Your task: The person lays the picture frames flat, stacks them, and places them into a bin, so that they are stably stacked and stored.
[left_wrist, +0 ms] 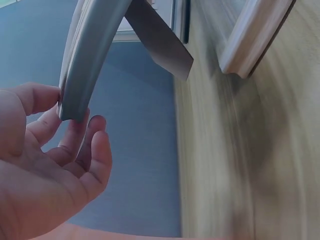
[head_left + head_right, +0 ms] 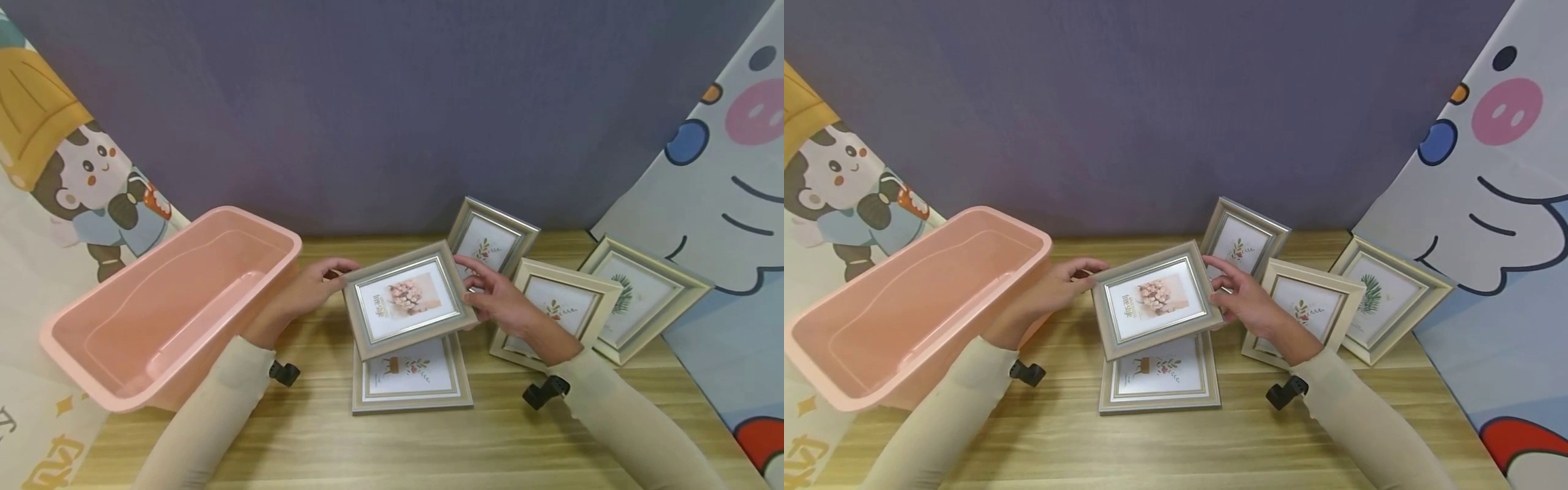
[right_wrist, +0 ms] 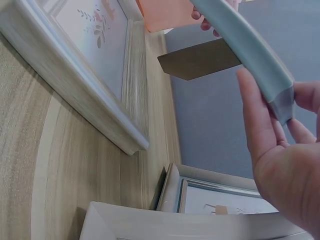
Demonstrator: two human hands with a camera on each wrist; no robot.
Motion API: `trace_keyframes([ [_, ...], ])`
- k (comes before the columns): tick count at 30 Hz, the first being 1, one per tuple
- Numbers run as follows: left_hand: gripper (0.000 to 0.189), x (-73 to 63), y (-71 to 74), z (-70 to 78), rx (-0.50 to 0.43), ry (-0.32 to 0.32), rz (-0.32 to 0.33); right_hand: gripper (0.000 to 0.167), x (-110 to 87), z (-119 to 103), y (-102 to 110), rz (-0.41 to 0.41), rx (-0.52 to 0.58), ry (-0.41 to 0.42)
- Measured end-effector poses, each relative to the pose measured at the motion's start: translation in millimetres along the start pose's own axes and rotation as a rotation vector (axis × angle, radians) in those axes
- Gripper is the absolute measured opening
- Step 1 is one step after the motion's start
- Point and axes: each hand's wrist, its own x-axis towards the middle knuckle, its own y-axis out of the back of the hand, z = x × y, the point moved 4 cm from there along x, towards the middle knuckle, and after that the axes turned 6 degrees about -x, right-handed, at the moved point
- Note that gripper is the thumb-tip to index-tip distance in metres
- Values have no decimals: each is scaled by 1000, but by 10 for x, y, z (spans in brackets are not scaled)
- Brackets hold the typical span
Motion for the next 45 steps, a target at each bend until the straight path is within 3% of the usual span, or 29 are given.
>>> trace_keyframes([
  [6,42,-28,-1,-71,-115,39,-32,76,-20,1,1,-6,13,26],
  [15,55,-54,-40,-186,-441,110,-94,76,-60,-13,0,-1,49,51],
  [22,62,-68,-128,-270,-641,137,-199,76,-91,-32,-5,-49,133,98],
  [26,55,-75,-172,-291,-726,117,-255,75,-100,-35,-8,-67,154,112],
  [30,45,-97,-190,-256,-777,111,-274,74,-104,-37,-12,-76,171,119],
  [35,72,-93,-213,-243,-774,113,-297,74,-108,-50,-20,-84,181,125],
  [39,80,-75,-232,-250,-766,103,-308,75,-109,-52,-28,-91,193,125],
  [45,64,-78,-223,-253,-772,96,-260,75,-108,-42,-25,-101,197,131],
])
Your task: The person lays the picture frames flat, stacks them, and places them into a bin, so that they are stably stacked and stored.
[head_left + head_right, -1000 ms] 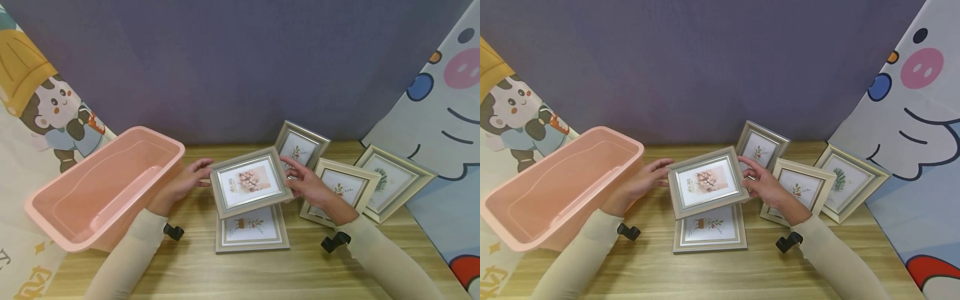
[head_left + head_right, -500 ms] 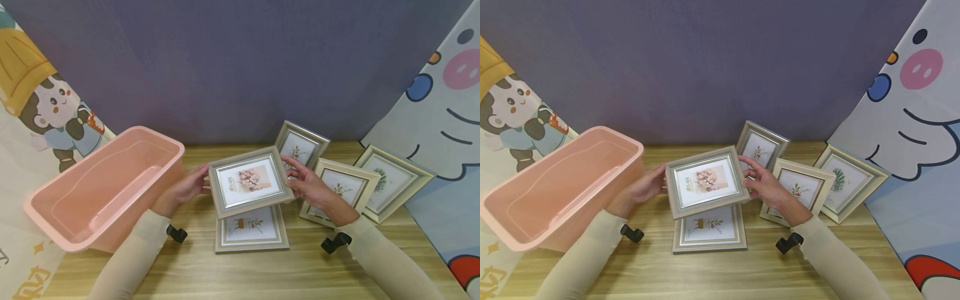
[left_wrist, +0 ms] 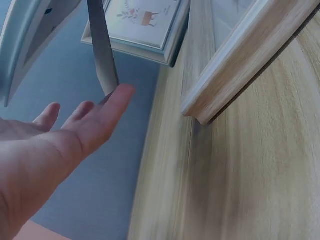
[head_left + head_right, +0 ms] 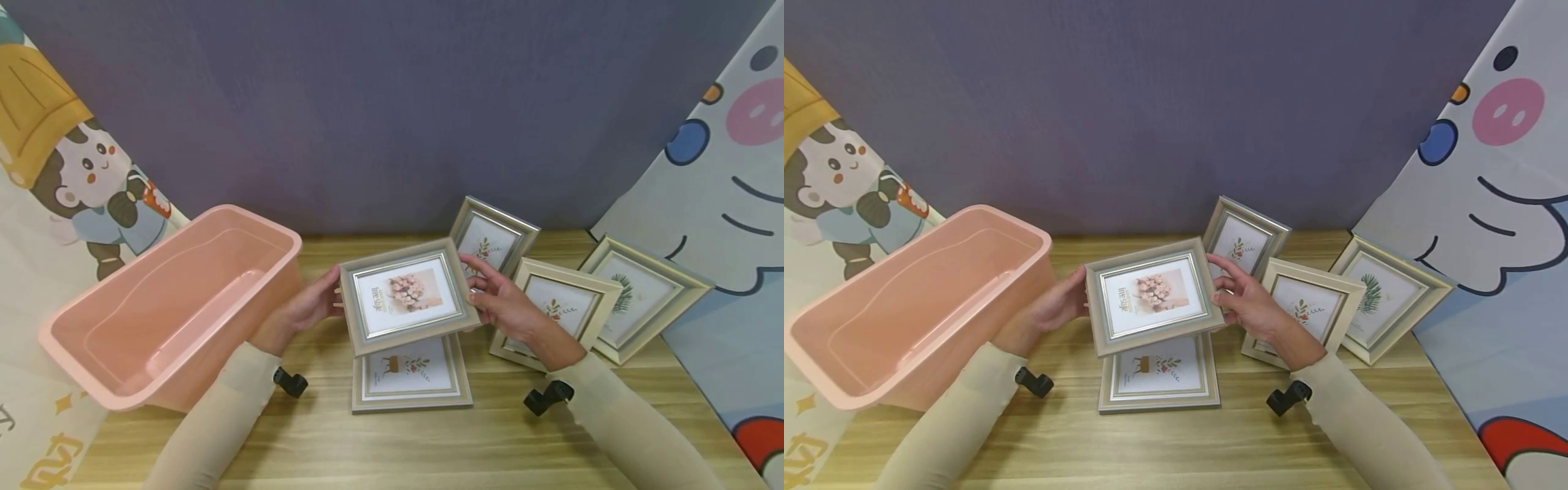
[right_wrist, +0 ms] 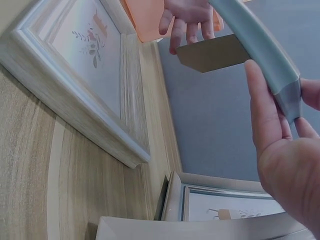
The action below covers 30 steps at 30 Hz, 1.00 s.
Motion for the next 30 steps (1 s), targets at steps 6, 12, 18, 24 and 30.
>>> trace_keyframes([
  [6,56,9,30,22,35,-36,101,74,-8,18,8,-4,1,3],
  [12,55,40,50,65,129,-71,217,73,-10,48,18,14,-4,-3],
  [18,51,47,30,117,173,-106,264,72,-23,102,35,39,-6,-36],
  [24,52,36,30,144,195,-126,273,73,-19,123,37,51,-2,-46],
  [30,52,15,13,160,196,-133,273,78,-40,130,22,47,4,-72],
])
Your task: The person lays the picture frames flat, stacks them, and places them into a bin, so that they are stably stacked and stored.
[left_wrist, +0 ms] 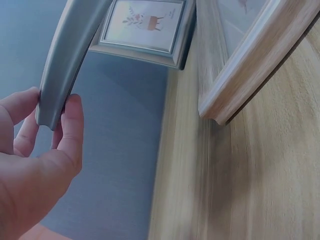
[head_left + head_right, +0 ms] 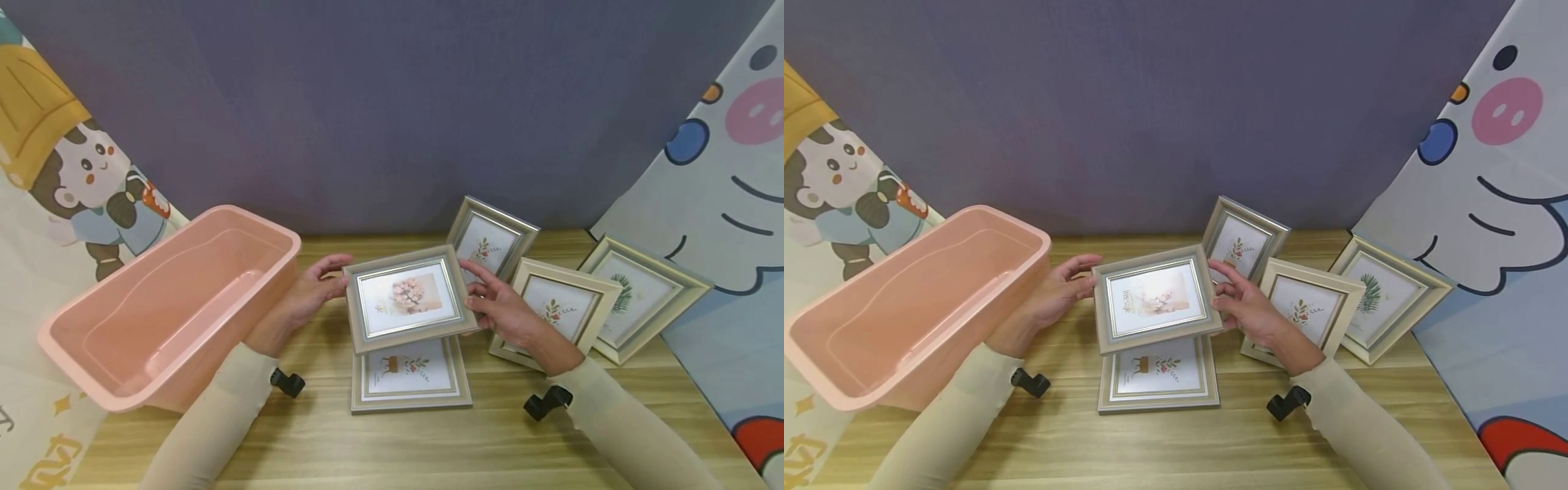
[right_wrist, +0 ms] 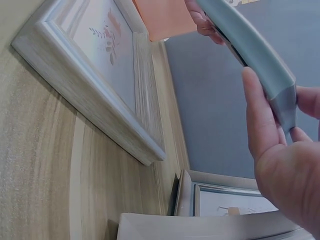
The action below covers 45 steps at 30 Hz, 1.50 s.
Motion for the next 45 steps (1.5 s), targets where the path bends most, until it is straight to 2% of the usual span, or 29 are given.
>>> trace_keyframes([
  [9,46,-19,20,-45,41,-7,-14,80,-35,56,-30,33,-13,-75],
  [21,48,-43,26,-116,45,30,-24,80,-126,186,-51,70,-155,-163],
  [30,48,-47,7,-229,54,84,-47,79,-200,229,-86,72,-207,-204],
  [37,46,-73,-9,-330,113,99,-53,81,-269,307,-86,68,-246,-247],
  [45,44,-89,-49,-451,105,147,-71,81,-339,416,-94,74,-253,-283],
])
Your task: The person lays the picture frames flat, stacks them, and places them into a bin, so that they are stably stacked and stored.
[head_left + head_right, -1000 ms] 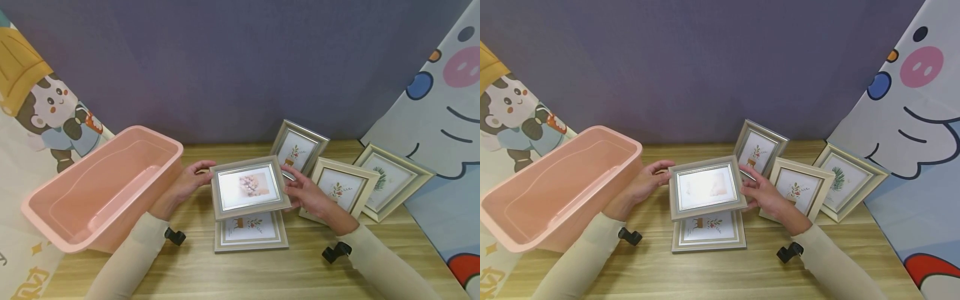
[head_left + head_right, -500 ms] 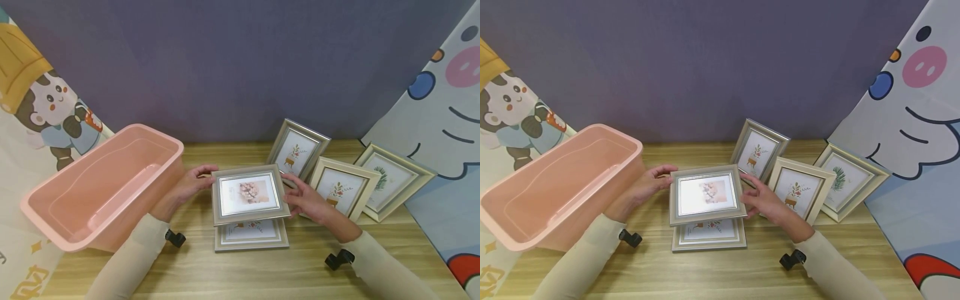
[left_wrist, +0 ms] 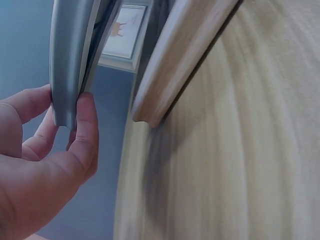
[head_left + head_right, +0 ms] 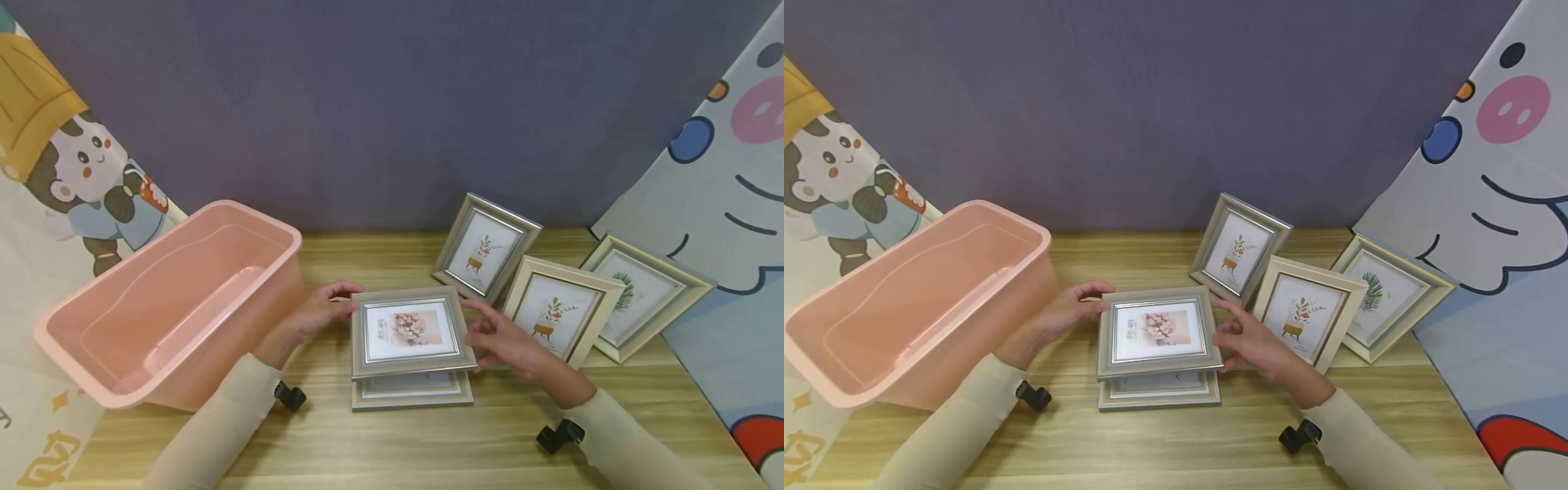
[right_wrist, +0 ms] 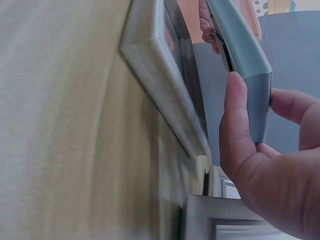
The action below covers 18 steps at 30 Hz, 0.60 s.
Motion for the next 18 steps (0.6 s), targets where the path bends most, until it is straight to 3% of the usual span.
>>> trace_keyframes([
  [8,41,-17,-53,-72,57,61,-3,81,-43,101,-24,13,-44,-23],
  [18,40,-37,-80,-106,111,74,-8,79,-96,175,-139,6,-49,-21],
])
